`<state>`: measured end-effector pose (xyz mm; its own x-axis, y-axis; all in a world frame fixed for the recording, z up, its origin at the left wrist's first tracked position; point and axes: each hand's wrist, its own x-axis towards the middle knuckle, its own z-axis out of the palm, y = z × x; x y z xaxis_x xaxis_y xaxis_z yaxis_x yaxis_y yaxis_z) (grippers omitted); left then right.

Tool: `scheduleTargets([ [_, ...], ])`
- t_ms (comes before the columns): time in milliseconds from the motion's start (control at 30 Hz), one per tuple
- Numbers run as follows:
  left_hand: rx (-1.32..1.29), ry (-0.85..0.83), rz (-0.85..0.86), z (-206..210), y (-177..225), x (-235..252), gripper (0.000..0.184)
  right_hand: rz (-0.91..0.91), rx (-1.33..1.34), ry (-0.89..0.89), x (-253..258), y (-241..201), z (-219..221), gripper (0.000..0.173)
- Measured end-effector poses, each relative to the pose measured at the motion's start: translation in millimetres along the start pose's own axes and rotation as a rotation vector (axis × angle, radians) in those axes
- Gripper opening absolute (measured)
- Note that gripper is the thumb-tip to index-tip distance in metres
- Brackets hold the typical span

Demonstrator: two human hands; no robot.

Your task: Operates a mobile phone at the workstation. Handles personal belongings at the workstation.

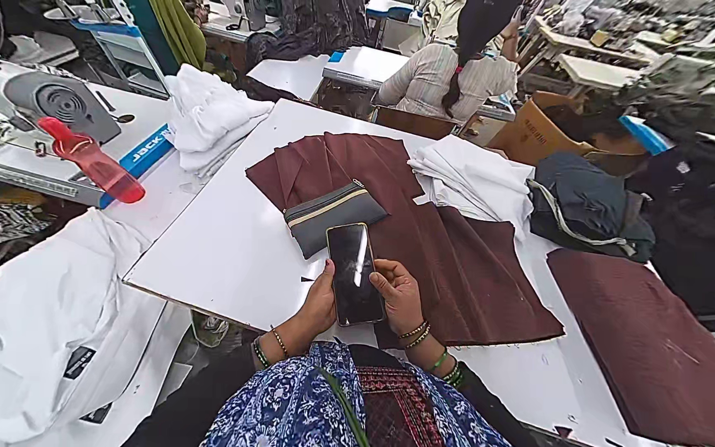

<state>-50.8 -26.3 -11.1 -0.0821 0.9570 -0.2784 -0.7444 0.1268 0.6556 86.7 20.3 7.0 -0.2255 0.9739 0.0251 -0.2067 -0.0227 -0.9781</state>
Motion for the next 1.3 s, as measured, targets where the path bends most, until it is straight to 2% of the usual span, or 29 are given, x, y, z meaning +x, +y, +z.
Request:
scheduleTargets([
  [167,0.031,0.117,0.043,-8.2,-7.0,0.6,0.055,-0.051,-0.107,-0.107,-7.8,17.9,-6.2,0.029],
  [267,0.061,0.101,0.071,-8.8,-7.2,-1.2,0.053,-0.053,-0.19,-0.197,-0.7,12.8,-14.8,0.032],
  [433,-0.014,-0.01,0.019,-16.1,-7.0,6.2,0.057,-0.018,-0.315,-0.244,4.1,11.0,-32.7,0.052],
  [500,-0.043,0.0,-0.026,-15.7,-4.7,7.2,0.06,-0.144,-0.384,-0.23,-0.7,19.3,-37.6,0.06],
  [600,-0.066,0.032,-0.082,-13.1,0.1,8.5,0.063,-0.489,-0.549,-0.278,-1.2,31.1,-48.3,0.074],
  [700,-0.074,0.019,-0.086,-14.2,0.0,8.5,0.062,-0.714,-0.657,-0.358,-2.1,41.3,-57.7,0.07],
  [767,-0.068,-0.011,-0.09,-15.4,0.3,8.3,0.062,-0.772,-0.682,-0.407,-3.8,45.7,-58.3,0.066],
  [933,-0.044,-0.067,-0.087,-19.1,-1.6,9.8,0.06,-0.788,-0.726,-0.435,-5.4,49.9,-55.8,0.064],
  [1300,-0.045,-0.074,-0.093,-19.9,-2.0,10.8,0.06,-0.81,-0.772,-0.476,-6.4,51.5,-53.6,0.065],
])
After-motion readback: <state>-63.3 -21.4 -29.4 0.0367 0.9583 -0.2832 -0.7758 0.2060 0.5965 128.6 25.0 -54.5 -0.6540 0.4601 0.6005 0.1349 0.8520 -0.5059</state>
